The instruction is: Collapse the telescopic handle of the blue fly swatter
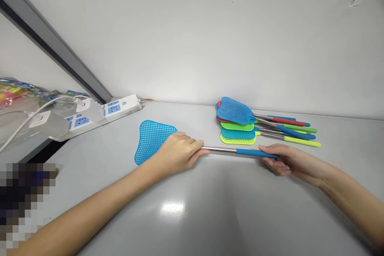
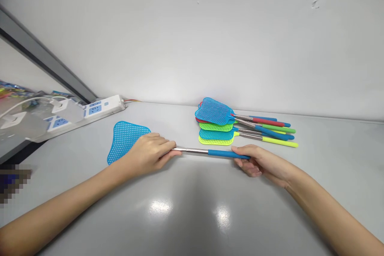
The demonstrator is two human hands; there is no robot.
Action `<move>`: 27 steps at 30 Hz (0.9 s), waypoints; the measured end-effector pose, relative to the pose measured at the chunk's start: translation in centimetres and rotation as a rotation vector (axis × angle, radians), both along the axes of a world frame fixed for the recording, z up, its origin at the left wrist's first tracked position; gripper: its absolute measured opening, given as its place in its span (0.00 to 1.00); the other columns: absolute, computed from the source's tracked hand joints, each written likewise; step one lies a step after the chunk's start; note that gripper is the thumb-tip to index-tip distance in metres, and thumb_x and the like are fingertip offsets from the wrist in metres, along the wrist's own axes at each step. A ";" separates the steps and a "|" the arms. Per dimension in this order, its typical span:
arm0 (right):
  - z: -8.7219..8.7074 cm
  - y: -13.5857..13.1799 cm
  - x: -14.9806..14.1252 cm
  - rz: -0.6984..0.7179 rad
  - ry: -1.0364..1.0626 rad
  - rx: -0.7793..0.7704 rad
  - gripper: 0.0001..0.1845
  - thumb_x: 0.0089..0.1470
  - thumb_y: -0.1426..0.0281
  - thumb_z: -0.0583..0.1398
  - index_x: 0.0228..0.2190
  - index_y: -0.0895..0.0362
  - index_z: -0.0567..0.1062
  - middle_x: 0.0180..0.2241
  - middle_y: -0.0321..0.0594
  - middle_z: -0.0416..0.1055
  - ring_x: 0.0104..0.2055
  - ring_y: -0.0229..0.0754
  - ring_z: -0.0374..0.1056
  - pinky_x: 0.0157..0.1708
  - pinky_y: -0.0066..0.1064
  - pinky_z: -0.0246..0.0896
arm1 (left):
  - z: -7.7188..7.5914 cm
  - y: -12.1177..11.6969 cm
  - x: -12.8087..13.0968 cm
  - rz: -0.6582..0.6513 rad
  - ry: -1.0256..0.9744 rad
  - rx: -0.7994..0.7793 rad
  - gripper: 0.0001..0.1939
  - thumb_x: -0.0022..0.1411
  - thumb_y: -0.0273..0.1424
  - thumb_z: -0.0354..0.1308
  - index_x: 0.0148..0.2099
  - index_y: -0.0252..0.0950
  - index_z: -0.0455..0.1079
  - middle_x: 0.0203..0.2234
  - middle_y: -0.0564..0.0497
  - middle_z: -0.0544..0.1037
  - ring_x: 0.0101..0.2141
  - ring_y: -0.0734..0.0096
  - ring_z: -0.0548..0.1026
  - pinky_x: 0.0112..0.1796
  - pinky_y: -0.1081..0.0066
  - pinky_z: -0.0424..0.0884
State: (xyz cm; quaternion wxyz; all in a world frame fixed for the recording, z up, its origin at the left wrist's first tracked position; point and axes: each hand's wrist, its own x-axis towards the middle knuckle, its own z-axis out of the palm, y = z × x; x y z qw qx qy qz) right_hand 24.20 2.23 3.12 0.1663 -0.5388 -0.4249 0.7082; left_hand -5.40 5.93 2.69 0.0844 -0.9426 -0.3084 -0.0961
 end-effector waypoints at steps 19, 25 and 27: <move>-0.4 -0.3 -1.1 0.164 -0.133 0.286 0.23 0.49 0.52 0.56 0.18 0.59 0.65 0.18 0.29 0.48 0.19 0.31 0.40 0.20 0.28 0.31 | 0.4 -0.9 0.5 0.047 0.083 -0.211 0.21 0.67 0.39 0.41 0.25 0.36 0.61 0.14 0.55 0.68 0.17 0.71 0.67 0.21 0.72 0.51; -0.5 -0.4 -1.2 0.059 -0.020 0.041 0.22 0.47 0.53 0.58 0.21 0.61 0.71 0.16 0.28 0.50 0.17 0.28 0.36 0.18 0.28 0.28 | 0.3 -1.7 1.1 -0.018 0.020 -0.014 0.20 0.67 0.38 0.42 0.25 0.35 0.62 0.15 0.54 0.70 0.18 0.71 0.67 0.23 0.71 0.57; -0.7 -0.5 -1.0 0.059 0.065 -0.083 0.21 0.47 0.55 0.59 0.22 0.62 0.71 0.16 0.27 0.47 0.17 0.27 0.34 0.17 0.27 0.27 | 0.3 -1.8 1.2 -0.057 -0.009 0.071 0.21 0.67 0.38 0.41 0.24 0.35 0.62 0.14 0.55 0.69 0.17 0.71 0.66 0.23 0.70 0.57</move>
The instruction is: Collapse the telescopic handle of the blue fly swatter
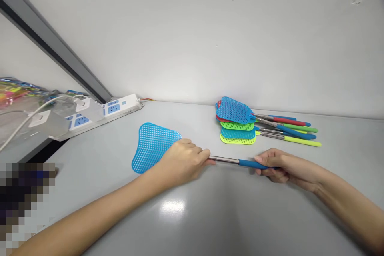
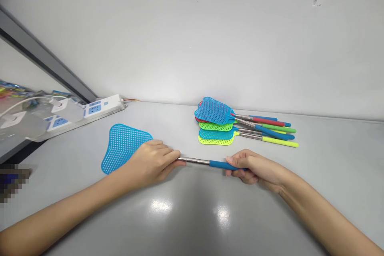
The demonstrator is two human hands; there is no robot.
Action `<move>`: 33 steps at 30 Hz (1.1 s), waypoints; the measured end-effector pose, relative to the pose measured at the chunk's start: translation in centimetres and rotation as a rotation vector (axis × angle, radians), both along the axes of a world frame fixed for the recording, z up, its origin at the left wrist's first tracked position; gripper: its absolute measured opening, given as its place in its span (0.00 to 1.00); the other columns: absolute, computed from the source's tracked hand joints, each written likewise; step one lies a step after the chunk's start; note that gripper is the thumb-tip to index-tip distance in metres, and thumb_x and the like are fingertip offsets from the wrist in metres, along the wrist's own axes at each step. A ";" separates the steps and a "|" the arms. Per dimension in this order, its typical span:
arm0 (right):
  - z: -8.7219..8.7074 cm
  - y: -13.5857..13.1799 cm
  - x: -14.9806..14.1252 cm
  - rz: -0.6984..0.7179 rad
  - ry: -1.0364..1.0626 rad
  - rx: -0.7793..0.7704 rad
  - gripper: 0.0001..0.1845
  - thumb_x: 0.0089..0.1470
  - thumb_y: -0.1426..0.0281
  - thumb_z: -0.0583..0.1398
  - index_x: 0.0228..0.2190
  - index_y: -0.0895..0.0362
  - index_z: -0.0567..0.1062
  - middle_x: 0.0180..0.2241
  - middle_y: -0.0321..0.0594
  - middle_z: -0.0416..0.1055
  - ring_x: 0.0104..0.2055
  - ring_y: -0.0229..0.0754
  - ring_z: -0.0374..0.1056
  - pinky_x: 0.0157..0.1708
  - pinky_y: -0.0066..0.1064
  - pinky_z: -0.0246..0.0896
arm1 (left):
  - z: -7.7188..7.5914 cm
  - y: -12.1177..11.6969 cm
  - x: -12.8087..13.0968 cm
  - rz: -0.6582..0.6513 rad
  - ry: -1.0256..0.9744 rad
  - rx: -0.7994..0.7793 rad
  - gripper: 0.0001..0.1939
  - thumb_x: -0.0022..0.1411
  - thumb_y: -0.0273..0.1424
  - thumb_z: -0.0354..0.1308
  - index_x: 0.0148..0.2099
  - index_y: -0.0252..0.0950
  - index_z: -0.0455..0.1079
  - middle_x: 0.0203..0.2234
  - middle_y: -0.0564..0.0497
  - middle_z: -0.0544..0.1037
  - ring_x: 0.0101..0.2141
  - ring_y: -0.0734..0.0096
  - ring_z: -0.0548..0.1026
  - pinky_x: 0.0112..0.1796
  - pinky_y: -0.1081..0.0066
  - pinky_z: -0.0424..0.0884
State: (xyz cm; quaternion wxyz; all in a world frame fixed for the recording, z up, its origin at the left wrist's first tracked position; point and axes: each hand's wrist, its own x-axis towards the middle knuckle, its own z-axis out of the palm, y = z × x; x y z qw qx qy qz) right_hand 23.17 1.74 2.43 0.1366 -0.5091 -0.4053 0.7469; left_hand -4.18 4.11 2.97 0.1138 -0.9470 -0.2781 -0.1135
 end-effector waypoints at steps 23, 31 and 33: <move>1.0 0.3 -0.6 0.139 -0.402 0.640 0.14 0.49 0.58 0.58 0.27 0.56 0.75 0.26 0.35 0.66 0.29 0.38 0.58 0.28 0.27 0.51 | -0.2 0.8 0.0 0.119 0.036 -0.183 0.21 0.67 0.40 0.39 0.26 0.35 0.61 0.15 0.54 0.70 0.19 0.70 0.68 0.24 0.71 0.57; 0.8 0.1 -0.6 0.114 -0.246 0.367 0.22 0.49 0.52 0.55 0.20 0.58 0.70 0.16 0.29 0.46 0.20 0.33 0.42 0.21 0.28 0.34 | -1.0 -0.1 0.8 0.124 0.039 -0.243 0.20 0.67 0.40 0.41 0.27 0.35 0.62 0.16 0.54 0.71 0.19 0.69 0.70 0.22 0.71 0.54; 0.8 0.1 -0.6 0.095 -0.230 0.311 0.23 0.49 0.52 0.55 0.20 0.59 0.70 0.15 0.29 0.46 0.19 0.32 0.39 0.21 0.29 0.32 | -1.1 -0.3 0.8 0.102 0.006 -0.219 0.21 0.67 0.39 0.40 0.26 0.35 0.61 0.16 0.54 0.71 0.19 0.69 0.69 0.22 0.71 0.55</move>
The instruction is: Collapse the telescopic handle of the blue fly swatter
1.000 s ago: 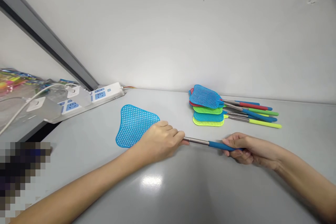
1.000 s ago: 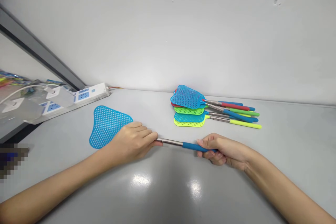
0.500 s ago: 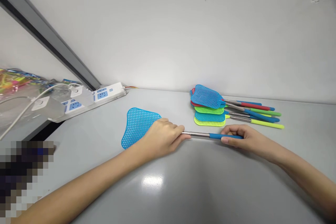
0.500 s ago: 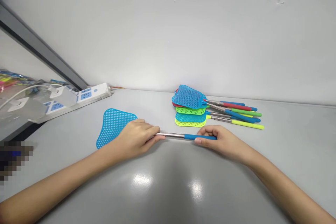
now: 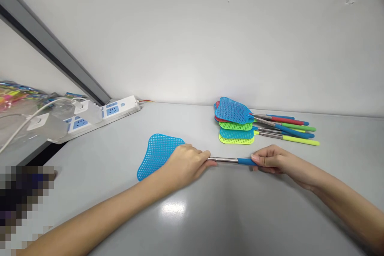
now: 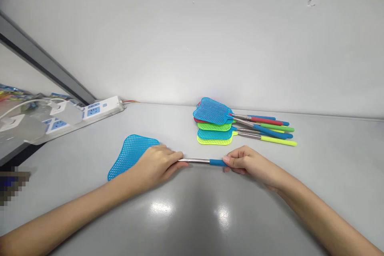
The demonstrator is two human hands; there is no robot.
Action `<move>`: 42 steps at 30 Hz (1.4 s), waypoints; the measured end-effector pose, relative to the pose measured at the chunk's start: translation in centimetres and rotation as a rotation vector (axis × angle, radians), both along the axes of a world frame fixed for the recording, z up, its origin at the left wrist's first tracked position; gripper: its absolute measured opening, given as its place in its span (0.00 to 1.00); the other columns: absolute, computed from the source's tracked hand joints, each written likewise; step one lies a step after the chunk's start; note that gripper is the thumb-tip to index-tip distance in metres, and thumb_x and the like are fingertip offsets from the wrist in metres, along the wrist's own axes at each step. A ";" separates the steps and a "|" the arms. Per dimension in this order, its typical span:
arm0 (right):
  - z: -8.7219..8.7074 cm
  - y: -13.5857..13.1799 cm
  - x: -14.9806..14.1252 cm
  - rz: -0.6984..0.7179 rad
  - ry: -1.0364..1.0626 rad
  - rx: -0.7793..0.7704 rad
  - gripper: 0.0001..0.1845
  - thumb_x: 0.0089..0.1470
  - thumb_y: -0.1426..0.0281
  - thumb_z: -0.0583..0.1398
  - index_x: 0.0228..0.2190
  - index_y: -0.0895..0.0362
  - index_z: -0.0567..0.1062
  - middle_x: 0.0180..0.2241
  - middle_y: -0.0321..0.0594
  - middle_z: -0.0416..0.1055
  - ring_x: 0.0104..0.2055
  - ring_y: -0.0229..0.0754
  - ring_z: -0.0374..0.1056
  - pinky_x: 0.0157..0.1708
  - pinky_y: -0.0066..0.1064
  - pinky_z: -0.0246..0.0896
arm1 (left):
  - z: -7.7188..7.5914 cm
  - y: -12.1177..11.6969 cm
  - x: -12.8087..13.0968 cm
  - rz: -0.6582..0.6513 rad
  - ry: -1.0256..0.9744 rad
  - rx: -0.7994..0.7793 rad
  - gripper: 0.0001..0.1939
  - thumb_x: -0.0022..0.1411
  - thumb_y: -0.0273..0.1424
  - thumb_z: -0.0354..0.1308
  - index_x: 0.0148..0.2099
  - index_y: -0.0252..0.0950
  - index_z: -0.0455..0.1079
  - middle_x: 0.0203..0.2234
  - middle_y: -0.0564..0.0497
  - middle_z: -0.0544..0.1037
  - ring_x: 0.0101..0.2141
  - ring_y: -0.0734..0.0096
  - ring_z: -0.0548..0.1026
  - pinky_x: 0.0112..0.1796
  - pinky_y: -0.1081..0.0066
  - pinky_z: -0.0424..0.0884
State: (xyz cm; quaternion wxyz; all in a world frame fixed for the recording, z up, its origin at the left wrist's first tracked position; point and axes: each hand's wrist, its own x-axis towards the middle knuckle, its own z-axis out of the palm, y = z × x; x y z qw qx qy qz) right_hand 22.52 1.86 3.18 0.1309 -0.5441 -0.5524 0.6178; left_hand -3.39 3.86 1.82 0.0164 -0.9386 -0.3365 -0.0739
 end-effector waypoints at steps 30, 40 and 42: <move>-0.2 -0.6 0.3 0.058 0.078 -0.200 0.24 0.52 0.53 0.53 0.20 0.60 0.71 0.12 0.27 0.46 0.16 0.30 0.35 0.19 0.29 0.29 | -0.8 -2.7 1.2 -0.069 -0.066 0.266 0.15 0.66 0.30 0.44 0.26 0.35 0.59 0.15 0.55 0.65 0.17 0.71 0.64 0.22 0.69 0.52; 0.2 -0.3 0.6 0.151 0.085 -0.168 0.20 0.51 0.54 0.56 0.29 0.60 0.73 0.16 0.28 0.52 0.18 0.29 0.43 0.19 0.25 0.37 | -0.4 -2.4 1.2 -0.087 -0.051 0.203 0.12 0.66 0.33 0.46 0.30 0.35 0.61 0.16 0.56 0.67 0.18 0.71 0.66 0.23 0.69 0.54; 0.1 -0.2 0.7 0.129 0.065 -0.162 0.19 0.47 0.55 0.60 0.34 0.58 0.72 0.20 0.29 0.54 0.19 0.30 0.46 0.18 0.23 0.39 | -0.3 -2.1 1.0 -0.077 -0.039 0.162 0.14 0.67 0.34 0.46 0.29 0.35 0.61 0.16 0.55 0.68 0.19 0.71 0.67 0.24 0.69 0.55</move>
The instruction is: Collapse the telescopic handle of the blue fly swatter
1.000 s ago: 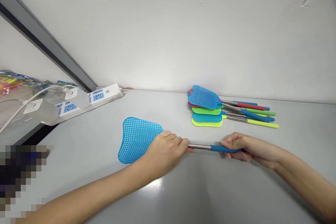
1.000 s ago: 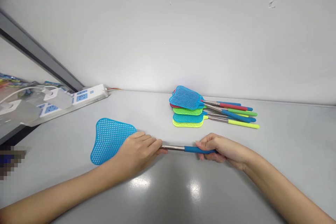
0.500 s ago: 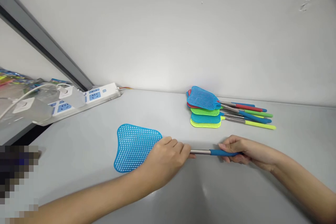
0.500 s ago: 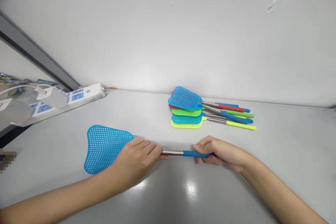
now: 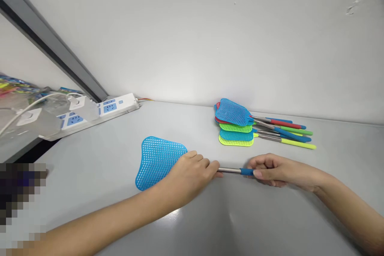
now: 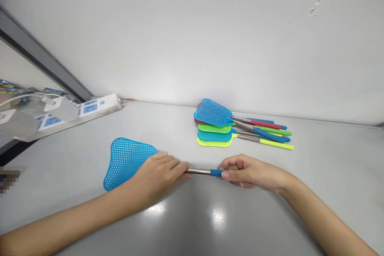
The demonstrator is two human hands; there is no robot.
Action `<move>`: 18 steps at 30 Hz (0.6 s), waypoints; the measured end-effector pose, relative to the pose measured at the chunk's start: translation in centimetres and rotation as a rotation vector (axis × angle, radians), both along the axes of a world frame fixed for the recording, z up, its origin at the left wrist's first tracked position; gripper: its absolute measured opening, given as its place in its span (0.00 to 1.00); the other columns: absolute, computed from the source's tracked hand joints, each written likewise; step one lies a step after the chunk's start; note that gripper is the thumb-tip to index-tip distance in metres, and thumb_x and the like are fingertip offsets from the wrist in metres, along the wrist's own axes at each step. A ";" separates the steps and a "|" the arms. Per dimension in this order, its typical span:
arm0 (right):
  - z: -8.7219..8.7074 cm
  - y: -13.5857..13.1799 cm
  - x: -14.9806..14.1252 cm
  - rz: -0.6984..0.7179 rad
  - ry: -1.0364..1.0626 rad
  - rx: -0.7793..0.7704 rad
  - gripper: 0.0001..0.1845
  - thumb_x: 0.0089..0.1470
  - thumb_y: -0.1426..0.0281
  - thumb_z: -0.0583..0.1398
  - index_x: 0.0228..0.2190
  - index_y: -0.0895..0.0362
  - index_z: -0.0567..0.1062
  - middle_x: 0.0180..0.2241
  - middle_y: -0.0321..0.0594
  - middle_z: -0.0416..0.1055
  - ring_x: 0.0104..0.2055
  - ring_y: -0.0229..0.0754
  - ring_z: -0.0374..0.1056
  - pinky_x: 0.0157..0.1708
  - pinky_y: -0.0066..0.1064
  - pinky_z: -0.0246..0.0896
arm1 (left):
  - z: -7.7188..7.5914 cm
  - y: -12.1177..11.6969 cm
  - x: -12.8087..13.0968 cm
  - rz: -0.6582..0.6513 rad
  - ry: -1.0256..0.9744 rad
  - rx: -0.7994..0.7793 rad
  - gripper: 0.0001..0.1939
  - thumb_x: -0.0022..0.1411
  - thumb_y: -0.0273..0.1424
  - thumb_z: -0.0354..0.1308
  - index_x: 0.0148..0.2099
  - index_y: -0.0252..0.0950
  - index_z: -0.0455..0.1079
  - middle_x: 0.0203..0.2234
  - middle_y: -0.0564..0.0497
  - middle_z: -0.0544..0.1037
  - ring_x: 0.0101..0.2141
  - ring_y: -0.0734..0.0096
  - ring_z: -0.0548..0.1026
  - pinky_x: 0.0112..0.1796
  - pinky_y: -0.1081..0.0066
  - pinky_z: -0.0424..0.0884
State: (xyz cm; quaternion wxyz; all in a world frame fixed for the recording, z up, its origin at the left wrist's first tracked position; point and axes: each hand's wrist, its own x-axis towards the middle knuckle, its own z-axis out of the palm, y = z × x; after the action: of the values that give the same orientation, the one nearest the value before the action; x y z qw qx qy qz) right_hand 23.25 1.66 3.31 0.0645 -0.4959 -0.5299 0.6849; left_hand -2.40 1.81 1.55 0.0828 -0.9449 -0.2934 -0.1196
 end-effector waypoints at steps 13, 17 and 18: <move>-0.3 1.1 1.1 -0.142 -0.071 0.223 0.19 0.48 0.55 0.59 0.35 0.57 0.75 0.18 0.32 0.57 0.20 0.31 0.48 0.18 0.25 0.39 | 0.5 1.9 -0.8 0.001 0.063 -0.138 0.17 0.66 0.37 0.44 0.29 0.34 0.63 0.21 0.52 0.69 0.23 0.70 0.65 0.34 0.67 0.57; -0.4 1.6 2.2 -0.157 -0.007 0.191 0.17 0.48 0.57 0.60 0.31 0.58 0.76 0.18 0.32 0.58 0.19 0.30 0.45 0.18 0.27 0.36 | 0.6 2.4 -1.1 0.000 0.047 -0.204 0.14 0.66 0.33 0.44 0.30 0.34 0.62 0.23 0.53 0.67 0.27 0.70 0.64 0.40 0.65 0.55; -0.4 1.7 2.4 -0.174 -0.010 0.185 0.16 0.48 0.57 0.60 0.29 0.59 0.76 0.18 0.32 0.58 0.18 0.29 0.45 0.18 0.27 0.35 | 0.7 2.5 -1.2 -0.009 0.042 -0.227 0.13 0.66 0.33 0.45 0.30 0.34 0.63 0.24 0.53 0.67 0.28 0.70 0.65 0.41 0.64 0.55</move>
State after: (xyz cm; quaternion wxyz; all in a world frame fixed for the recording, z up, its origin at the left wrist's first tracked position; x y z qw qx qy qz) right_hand 25.67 3.35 2.96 0.1668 -0.5355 -0.5461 0.6223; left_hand -3.64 4.34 2.20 -0.0192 -0.9518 -0.2988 -0.0663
